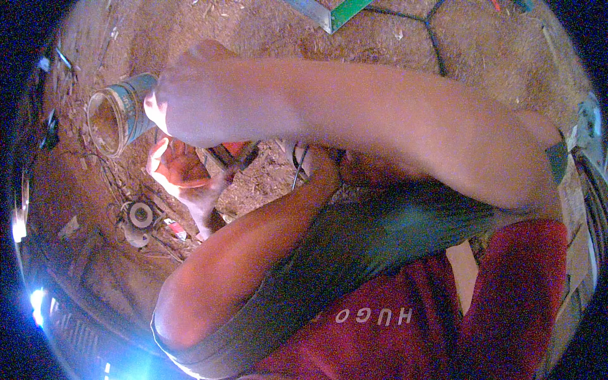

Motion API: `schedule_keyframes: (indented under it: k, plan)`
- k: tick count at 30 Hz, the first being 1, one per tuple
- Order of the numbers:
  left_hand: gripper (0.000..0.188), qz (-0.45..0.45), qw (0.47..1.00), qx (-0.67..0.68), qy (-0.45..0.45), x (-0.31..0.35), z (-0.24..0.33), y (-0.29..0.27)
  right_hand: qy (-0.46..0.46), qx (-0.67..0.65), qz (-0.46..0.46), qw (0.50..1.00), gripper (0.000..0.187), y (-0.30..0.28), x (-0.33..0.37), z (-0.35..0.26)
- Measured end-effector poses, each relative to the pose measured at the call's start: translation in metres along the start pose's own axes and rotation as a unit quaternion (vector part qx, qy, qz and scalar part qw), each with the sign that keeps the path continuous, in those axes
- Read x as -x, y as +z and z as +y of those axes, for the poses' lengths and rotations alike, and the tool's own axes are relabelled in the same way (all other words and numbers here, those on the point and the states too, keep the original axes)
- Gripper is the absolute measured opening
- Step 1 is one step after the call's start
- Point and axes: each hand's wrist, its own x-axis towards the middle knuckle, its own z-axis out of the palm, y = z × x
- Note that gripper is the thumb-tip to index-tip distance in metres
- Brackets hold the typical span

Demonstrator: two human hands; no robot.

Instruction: The person sits on the floor and assembles a handheld power tool, likely a jigsaw. They attach a metal blade to the tool's base, secure it with a knob, and then attach a metal guide rail to the side of the tool body.

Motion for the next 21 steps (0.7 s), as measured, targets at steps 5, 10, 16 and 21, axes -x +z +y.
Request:
schedule_keyframes:
  k: [5,10,16,21]
  plan:
    - [0.100,-0.003,1.000,0.016,0.018,-0.004,-0.012,0.008,0.014,0.032,0.036,0.999,0.016,0.020,0.007,0.005]
    - [0.098,-0.002,0.997,-0.072,0.019,-0.006,0.024,-0.006,0.102,-0.099,0.100,0.985,0.019,0.037,-0.005,-0.023]
    - [0.106,0.011,1.000,-0.002,-0.003,-0.007,-0.001,0.009,0.004,0.048,0.237,0.970,0.013,-0.029,0.011,0.058]
    - [0.103,-0.023,0.997,-0.067,0.036,-0.002,0.005,-0.013,0.259,-0.120,-0.024,0.958,0.023,-0.031,0.021,0.022]
